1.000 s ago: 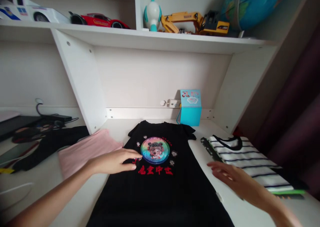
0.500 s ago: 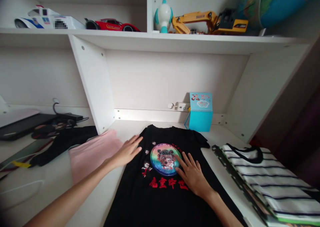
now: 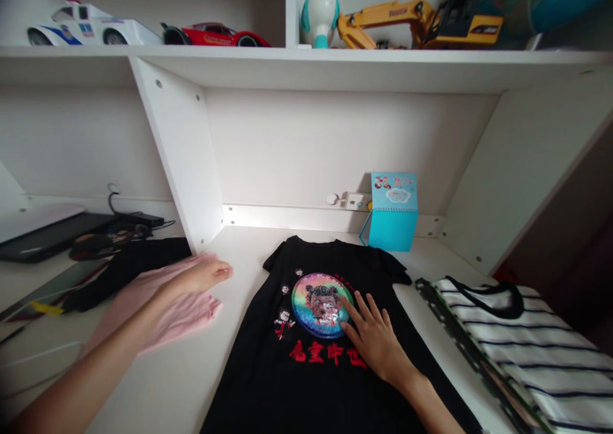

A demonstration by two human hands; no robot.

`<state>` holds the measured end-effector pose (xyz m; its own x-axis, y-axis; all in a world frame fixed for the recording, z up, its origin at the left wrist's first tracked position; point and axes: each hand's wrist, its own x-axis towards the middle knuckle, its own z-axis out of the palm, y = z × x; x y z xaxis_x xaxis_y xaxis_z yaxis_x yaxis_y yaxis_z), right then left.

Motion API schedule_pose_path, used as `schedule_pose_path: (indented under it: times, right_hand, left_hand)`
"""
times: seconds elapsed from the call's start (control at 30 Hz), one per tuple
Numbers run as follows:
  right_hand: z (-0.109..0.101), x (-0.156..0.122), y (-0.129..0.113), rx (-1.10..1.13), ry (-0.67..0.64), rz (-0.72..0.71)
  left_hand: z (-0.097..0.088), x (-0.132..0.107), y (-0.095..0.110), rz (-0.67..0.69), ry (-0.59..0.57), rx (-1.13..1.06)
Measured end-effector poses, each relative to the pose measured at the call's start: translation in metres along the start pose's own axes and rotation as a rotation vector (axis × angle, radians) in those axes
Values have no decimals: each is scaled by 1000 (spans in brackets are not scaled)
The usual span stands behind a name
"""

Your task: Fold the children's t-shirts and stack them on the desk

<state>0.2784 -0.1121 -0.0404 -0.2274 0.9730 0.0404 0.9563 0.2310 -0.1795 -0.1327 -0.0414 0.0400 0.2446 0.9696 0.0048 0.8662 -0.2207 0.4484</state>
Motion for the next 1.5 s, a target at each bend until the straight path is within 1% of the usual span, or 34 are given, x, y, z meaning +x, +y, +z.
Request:
schedule_pose_path:
  times: [0.07,0.17,0.23,0.27,0.33,0.4,0.47,0.5,0.57,0.67,0.73,0.83,0.9,1.0,1.13,1.23,1.3,1.33,1.4,1.47,1.5]
  right_hand:
    - [1,0,1,-5,12,-5]
    - [1,-1,1,-4,30,-11]
    - [0,-1,0,2,28,-9]
    - [0,-1,0,4,24,-7]
    - [-1,-1,-1,3,18,-1]
    - [-2,-1,-2,-3,14,1]
    - [-2,-1,-2,-5,16,-3]
    - [-2,-1,-3,-3,19,-6]
    - [-2,-1,-3,3,29,-8]
    - [-3,-1,-4,-1,32,-5]
    - [-4,-1,-5,-10,28,-4]
    - [-6,-2,-6,-9,18,0]
    - [-6,-2,-6,-7,14,-1]
    - [-6,-2,-6,-13,24,-2]
    - [-6,-2,-7,-15,26,6]
    - [-7,-2,-7,-15,26,6]
    - [-7,-1,-7,-15,28,4]
    - [-7,-1,-7,-13,27,2]
    - [-7,0,-6,-11,25,-2]
    - [-6,0,-5,-9,25,-5]
    - [-6,0,-5,-9,25,-6]
  left_hand:
    - [19,34,12,-32,83,-56]
    - [53,78,33,-72,127,-87]
    - [71,98,45,-90,146,-97]
    - [76,103,50,-96,150,-107]
    - [81,109,56,-100,132,-138]
    - [77,110,58,-93,105,-179]
    - [65,107,54,-80,110,-221]
    - [57,105,50,-75,133,-238]
    - [39,99,39,-87,215,-252]
    - [18,88,17,-171,336,-227]
    - [13,80,4,-230,361,-215]
    - [19,75,-5,-274,350,-231]
    - [29,79,-4,-282,340,-251]
    - [42,96,3,-293,328,-293]
    - [48,121,15,-377,297,-406]
    - [49,130,25,-400,171,-542]
    - [48,132,34,-362,77,-623]
    - [47,132,38,-336,49,-651]
    - [43,132,44,-284,39,-685]
    - [33,133,44,-252,90,-688]
    - [26,133,41,-251,138,-676]
